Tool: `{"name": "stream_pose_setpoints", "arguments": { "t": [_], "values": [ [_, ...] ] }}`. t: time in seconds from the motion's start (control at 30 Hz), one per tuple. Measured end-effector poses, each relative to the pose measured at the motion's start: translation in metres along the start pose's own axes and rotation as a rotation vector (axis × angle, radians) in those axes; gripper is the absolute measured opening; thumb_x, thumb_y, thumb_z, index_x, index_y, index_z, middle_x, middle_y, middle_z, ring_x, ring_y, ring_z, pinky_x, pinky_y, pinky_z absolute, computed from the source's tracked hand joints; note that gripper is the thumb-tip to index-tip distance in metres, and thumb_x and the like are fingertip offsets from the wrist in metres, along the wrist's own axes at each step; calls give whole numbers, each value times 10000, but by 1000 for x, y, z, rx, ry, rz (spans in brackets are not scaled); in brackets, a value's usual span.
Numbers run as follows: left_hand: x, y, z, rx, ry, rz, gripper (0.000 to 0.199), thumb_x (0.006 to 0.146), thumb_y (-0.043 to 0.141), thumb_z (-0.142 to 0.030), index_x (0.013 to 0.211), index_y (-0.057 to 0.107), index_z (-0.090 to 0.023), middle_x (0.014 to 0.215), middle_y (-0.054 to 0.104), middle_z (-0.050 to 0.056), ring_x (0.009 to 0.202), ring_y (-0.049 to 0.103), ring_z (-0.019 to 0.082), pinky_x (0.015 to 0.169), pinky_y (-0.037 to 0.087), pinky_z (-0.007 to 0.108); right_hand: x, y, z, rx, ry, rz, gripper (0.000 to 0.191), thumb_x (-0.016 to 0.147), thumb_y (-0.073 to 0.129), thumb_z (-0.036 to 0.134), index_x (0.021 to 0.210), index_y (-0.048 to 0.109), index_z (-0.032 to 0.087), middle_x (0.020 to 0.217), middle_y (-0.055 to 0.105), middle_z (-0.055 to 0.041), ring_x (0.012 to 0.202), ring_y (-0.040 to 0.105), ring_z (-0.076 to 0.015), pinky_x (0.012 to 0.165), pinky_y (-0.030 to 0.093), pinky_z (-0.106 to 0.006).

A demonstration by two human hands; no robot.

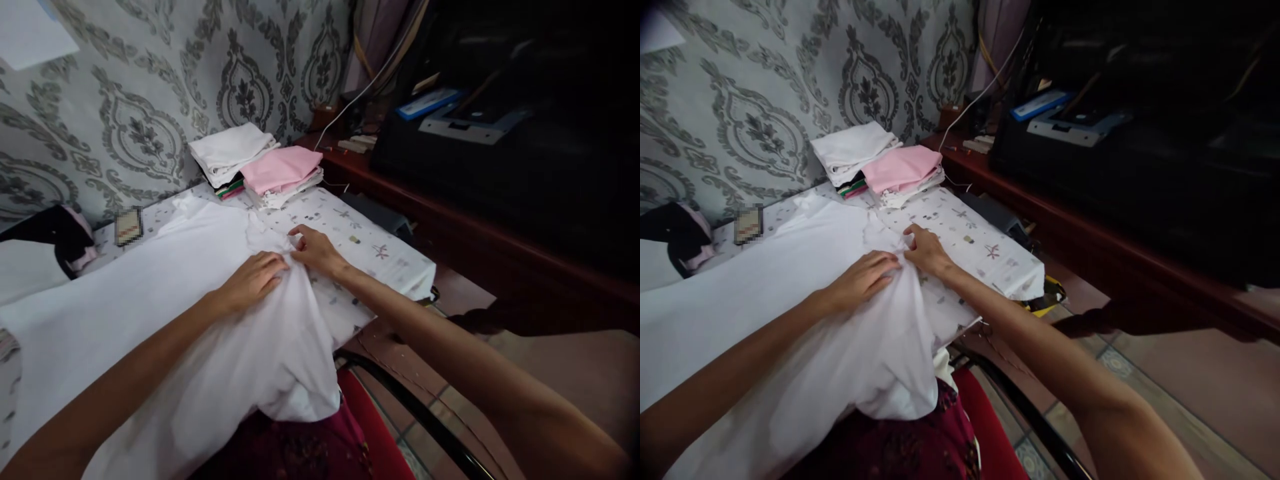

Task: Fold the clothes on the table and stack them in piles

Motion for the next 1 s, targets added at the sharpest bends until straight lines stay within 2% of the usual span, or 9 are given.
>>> {"name": "stream_pose_setpoints", "arguments": {
  "t": [0.1, 0.2, 0.33, 0.53, 0.63, 0.73, 0.83, 0.9, 1.0],
  "values": [
    [9, 14, 12, 77, -24, -31, 366, 981, 370, -271, 1307, 517, -195, 1361, 555, 114, 1288, 480, 245, 1082, 385, 437, -9, -5, -3, 53, 53, -36, 385, 726, 589, 80, 1097, 590, 179, 648, 613, 46, 591, 590, -138, 657, 453, -257],
    [11, 20, 20, 128, -72, -62, 413, 987, 353, -260, 1373, 483, -194, 1435, 523, 111, 1340, 456, 242, 1106, 355, 443, -35, -8, -2, 113, 67, -31, 384, 766, 585, 116, 1144, 565, 187, 680, 619, 40, 588, 600, -135, 658, 473, -263],
    [6, 21, 16, 139, -70, -33, 453, 1008, 332, -323, 1414, 459, -168, 1495, 481, 122, 1400, 401, 245, 1117, 335, 435, -99, 3, -3, 321, 102, 21, 409, 809, 623, 267, 1202, 530, 202, 824, 626, 5, 630, 601, -131, 599, 495, -267],
    [5, 23, 18, 160, -79, -18, 475, 1021, 304, -347, 1441, 434, -167, 1520, 455, 116, 1417, 378, 223, 1119, 323, 422, -191, 38, -7, 752, 307, 87, 796, 721, 767, 356, 1396, 362, 232, 893, 681, -29, 764, 656, -194, 658, 553, -331],
    [5, 26, 20, 165, -87, -9, 471, 1020, 317, -332, 1438, 437, -151, 1521, 456, 106, 1426, 364, 214, 1129, 310, 409, -221, 33, -4, 873, 418, 40, 843, 687, 818, 380, 1405, 398, 242, 934, 695, -49, 776, 672, -207, 671, 563, -342],
    [5, 27, 21, 160, -83, -16, 465, 1017, 333, -325, 1435, 444, -154, 1518, 461, 102, 1426, 365, 212, 1132, 305, 404, -241, 20, -7, 911, 499, -9, 729, 654, 846, 392, 1301, 554, 229, 933, 703, -48, 719, 659, -183, 621, 538, -297],
    [4, 27, 22, 146, -69, -41, 450, 1015, 339, -318, 1425, 458, -174, 1509, 472, 103, 1421, 376, 218, 1128, 309, 421, -254, 22, -20, 832, 562, 62, 466, 632, 850, 444, 972, 708, 159, 700, 658, -11, 517, 521, -107, 461, 400, -227],
    [4, 28, 21, 135, -55, -56, 438, 1015, 341, -309, 1411, 472, -175, 1498, 485, 108, 1419, 382, 225, 1124, 320, 433, -258, 29, -35, 753, 574, 93, 406, 629, 837, 499, 758, 698, 139, 538, 549, 26, 442, 389, -69, 410, 285, -215],
    [3, 26, 20, 118, -23, -80, 412, 1014, 348, -291, 1368, 505, -152, 1473, 511, 119, 1416, 390, 232, 1128, 334, 433, -261, 40, -59, 681, 566, 44, 443, 630, 818, 555, 681, 671, 140, 464, 437, 59, 428, 302, -52, 408, 213, -214]
  ]
}}
Point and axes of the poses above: each hand's wrist, its own x-axis towards the middle knuckle, its own y-axis out of the palm, z = x × y, the point moved 7 cm from there along x, towards the middle knuckle
